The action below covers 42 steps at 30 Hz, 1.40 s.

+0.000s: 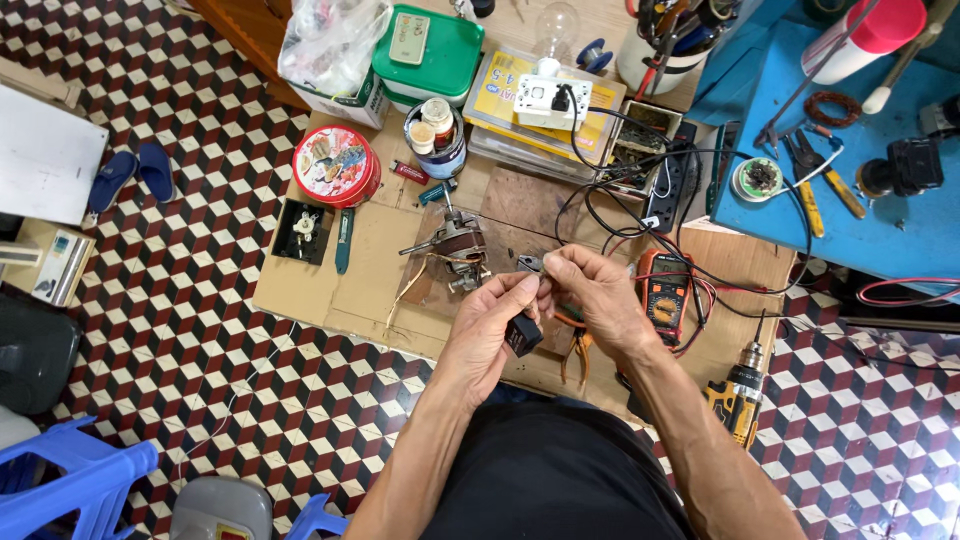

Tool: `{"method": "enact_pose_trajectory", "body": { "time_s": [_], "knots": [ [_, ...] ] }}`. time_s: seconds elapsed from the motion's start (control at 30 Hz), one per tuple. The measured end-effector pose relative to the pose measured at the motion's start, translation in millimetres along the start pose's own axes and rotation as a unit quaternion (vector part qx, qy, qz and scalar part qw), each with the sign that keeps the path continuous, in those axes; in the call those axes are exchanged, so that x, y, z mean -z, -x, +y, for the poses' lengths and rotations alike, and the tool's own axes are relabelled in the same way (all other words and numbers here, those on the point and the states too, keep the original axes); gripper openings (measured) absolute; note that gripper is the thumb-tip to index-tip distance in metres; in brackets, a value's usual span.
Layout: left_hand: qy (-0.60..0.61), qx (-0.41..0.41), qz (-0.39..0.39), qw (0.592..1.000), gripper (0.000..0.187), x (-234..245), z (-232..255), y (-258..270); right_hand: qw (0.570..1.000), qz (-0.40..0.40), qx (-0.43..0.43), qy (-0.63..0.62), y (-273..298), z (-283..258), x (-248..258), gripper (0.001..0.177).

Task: The person works on a small electrical motor or capacitor assembly on a cluttered workbench. They use pliers to strip wires, a utility knife to cut insulation, and a multimeter to test electrical continuity. The person also uses a cordless drill to spin the motor shaft and applies a substance from a small container to the assembly.

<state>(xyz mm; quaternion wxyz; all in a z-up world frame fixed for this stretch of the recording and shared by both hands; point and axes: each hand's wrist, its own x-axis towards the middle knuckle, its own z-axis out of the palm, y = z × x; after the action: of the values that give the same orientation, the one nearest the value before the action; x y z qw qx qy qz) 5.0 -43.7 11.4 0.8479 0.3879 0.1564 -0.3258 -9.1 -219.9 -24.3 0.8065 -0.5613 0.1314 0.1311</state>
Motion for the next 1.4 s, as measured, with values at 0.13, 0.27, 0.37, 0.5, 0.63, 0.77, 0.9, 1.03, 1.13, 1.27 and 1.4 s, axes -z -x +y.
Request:
{"method": "enact_pose_trajectory", "body": {
  "time_s": [0.13,0.27,0.37,0.5,0.63,0.77,0.9,1.03,1.13,1.27,1.4],
  "knots": [
    [-0.030,-0.035,-0.001,0.999,0.024,-4,-9,-5,0.979,0.106,0.005,-0.173,4,11,-5,0.026],
    [-0.161,-0.107,0.061,0.979,0.023,-9,-14,-7,0.977,0.177,0.066,-0.099,33,-11,-7,0.030],
    [-0.246,-0.183,0.085,0.948,0.023,-14,-17,-8,0.982,0.134,0.084,0.106,63,-27,-16,0.025],
    [-0.306,-0.192,0.089,0.928,0.023,-27,-18,-5,0.927,0.108,0.162,0.320,74,-34,-30,0.034],
    [-0.269,-0.151,0.072,0.948,0.029,-35,-16,-2,0.931,0.184,0.136,0.285,71,-29,-34,0.015],
    [-0.218,-0.102,-0.032,0.970,0.049,-33,-9,5,0.966,0.204,0.087,0.130,70,-28,-21,0.014],
    [-0.208,-0.048,-0.104,0.971,0.059,-26,-5,10,0.966,0.219,0.110,0.083,68,-29,-15,0.016],
    [-0.207,-0.045,-0.113,0.971,0.052,-25,-8,9,0.967,0.234,0.097,0.025,66,-30,-14,0.018],
    [-0.203,-0.037,-0.117,0.971,0.037,-24,-8,8,0.967,0.236,0.095,-0.008,65,-30,-13,0.018],
    [-0.275,-0.004,-0.046,0.960,0.024,-26,-6,4,0.969,0.232,0.055,0.057,63,-29,-4,0.019],
    [-0.267,-0.007,-0.057,0.962,0.023,-28,-6,8,0.976,0.210,0.059,-0.015,62,-29,7,0.029]
  ]
}}
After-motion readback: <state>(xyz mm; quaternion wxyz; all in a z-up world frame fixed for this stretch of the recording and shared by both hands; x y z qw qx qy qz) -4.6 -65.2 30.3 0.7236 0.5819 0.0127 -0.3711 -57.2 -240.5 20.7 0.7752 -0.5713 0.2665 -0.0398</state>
